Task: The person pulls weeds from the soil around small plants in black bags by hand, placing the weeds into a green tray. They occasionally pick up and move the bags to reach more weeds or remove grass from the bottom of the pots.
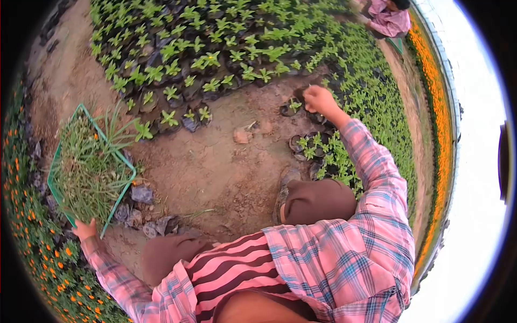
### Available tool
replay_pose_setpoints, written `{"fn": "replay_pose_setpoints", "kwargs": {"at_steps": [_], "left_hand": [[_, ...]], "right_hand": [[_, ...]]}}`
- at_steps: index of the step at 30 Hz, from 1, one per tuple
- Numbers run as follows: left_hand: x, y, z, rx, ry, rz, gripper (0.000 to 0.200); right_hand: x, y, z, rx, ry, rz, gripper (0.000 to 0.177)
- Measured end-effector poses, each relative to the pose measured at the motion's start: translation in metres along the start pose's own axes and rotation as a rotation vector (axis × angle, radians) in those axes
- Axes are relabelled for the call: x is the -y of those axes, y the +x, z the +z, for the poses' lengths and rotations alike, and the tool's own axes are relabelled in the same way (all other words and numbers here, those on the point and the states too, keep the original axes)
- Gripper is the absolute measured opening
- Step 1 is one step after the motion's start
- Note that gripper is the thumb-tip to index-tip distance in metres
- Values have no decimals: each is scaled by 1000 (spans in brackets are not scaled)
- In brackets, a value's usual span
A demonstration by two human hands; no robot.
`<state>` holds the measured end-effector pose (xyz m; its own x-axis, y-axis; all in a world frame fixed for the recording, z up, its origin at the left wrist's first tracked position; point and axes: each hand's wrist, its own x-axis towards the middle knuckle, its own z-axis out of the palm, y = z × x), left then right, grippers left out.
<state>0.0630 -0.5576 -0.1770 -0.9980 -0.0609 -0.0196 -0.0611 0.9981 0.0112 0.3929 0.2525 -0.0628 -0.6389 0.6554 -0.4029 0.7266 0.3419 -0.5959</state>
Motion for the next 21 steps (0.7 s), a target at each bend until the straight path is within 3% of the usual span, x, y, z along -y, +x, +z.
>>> {"fn": "replay_pose_setpoints", "kwargs": {"at_steps": [2,4,6,8,9,10,11,12,14,15,16,18,19,21], "left_hand": [[-3,-1,-9,-189,196,93,43],[-48,-20,-65,-164,66,128,47],[-85,-28,-102,78,-153,129,43],[-158,-53,-156,97,-232,119,38],[-180,-59,-172,141,-290,174,36],[-195,-61,-183,185,-348,226,34],[-201,-58,-184,139,-372,356,31],[-218,-64,-196,126,-361,364,31],[-274,-97,-232,225,-316,686,35],[-301,-117,-248,365,-373,643,40],[-316,-129,-259,363,-359,639,40],[-337,-147,-271,602,-229,818,44],[-345,-157,-271,616,-248,877,46],[-363,-176,-267,612,-227,923,46]], "right_hand": [[-53,3,1,-20,-95,176,17],[-99,10,23,-135,-25,165,21],[-168,41,56,-297,-164,-12,35],[-151,38,71,-312,-126,48,44],[-134,35,73,-195,51,187,43],[-128,34,80,-197,152,169,29],[-142,41,89,-357,-73,-94,22],[-156,51,100,-514,-303,-360,16],[-145,52,99,-516,-265,-311,12],[-136,51,96,-513,-246,-261,10],[-135,53,93,-482,-251,-164,20],[-138,57,89,-581,-231,-73,29],[-140,60,86,-572,-237,-29,34],[-146,69,82,-573,-246,-31,25]]}}
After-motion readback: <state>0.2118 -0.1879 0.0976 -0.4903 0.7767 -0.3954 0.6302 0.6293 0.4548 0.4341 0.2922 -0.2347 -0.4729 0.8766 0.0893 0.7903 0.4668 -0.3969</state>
